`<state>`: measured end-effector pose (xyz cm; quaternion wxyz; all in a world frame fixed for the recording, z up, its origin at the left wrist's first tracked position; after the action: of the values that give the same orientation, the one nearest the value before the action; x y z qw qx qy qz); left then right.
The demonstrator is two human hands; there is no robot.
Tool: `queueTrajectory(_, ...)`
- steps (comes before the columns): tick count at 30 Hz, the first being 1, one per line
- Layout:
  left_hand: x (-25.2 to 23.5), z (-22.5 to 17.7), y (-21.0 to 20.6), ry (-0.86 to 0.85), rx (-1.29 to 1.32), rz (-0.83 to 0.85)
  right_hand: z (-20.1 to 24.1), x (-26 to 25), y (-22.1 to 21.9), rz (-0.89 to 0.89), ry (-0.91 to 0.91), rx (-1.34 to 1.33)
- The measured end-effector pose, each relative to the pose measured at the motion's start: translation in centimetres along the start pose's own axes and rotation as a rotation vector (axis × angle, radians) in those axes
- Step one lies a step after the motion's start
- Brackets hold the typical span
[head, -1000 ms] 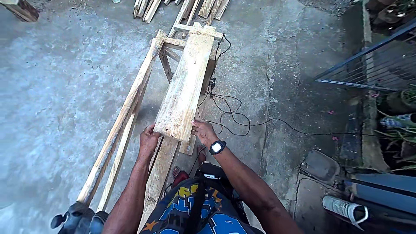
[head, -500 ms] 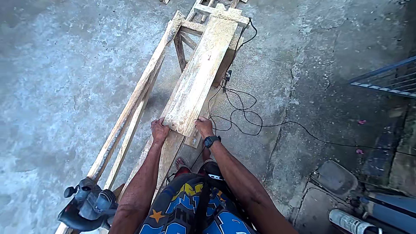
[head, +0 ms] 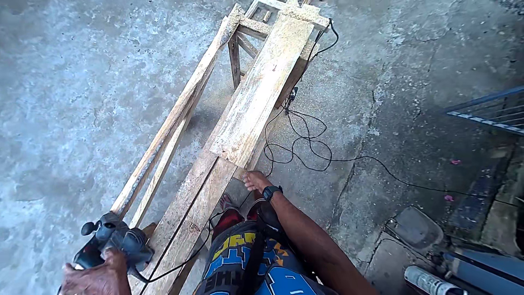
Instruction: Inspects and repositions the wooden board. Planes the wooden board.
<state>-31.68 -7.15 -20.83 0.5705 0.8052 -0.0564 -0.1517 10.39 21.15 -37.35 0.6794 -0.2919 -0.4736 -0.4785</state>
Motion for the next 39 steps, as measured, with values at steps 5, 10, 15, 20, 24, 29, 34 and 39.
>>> queueTrajectory(5,-0.1,6.0,-3.5,0.106,-0.056,0.071,-1.4,0.7,-4.4,0.191,0.104,0.785)
queueTrajectory(10,-1.8,11.5,-6.9,0.398,0.513,0.177,-1.9,1.1,-7.2,0.288,0.227,0.977)
queueTrajectory(15,-4.4,11.8,-7.9,0.564,0.993,0.517,-2.8,1.5,-8.4,0.308,0.283,0.998)
queueTrajectory(20,-4.6,9.6,-7.8,0.525,0.848,0.485,-4.1,2.7,-10.4,0.421,0.370,1.022)
queueTrajectory(24,-3.0,4.8,-5.6,0.351,0.745,0.565,-4.4,3.1,-10.8,0.402,0.371,0.989)
queueTrajectory(29,0.3,-3.0,-3.4,0.122,0.951,0.784,-4.6,0.7,-4.0,0.112,0.232,0.587)
queueTrajectory(34,4.5,-14.2,-1.9,-0.091,0.941,1.058,-5.7,0.9,-1.7,0.026,0.269,0.649)
queueTrajectory(39,9.1,-21.2,-1.9,-0.351,0.739,1.178,-5.5,0.8,-4.2,0.053,0.403,0.640)
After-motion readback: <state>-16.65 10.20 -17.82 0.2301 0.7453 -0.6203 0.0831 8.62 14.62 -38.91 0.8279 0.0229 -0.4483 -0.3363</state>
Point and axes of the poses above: each hand's wrist, its own x-axis away from the middle knuckle, its own y-axis out of the back of the hand, z = x × y, the point moved 4 cm from there along -x, towards the middle knuckle, and after that the axes turned 1 degree about -z, right-handed, at the moved point
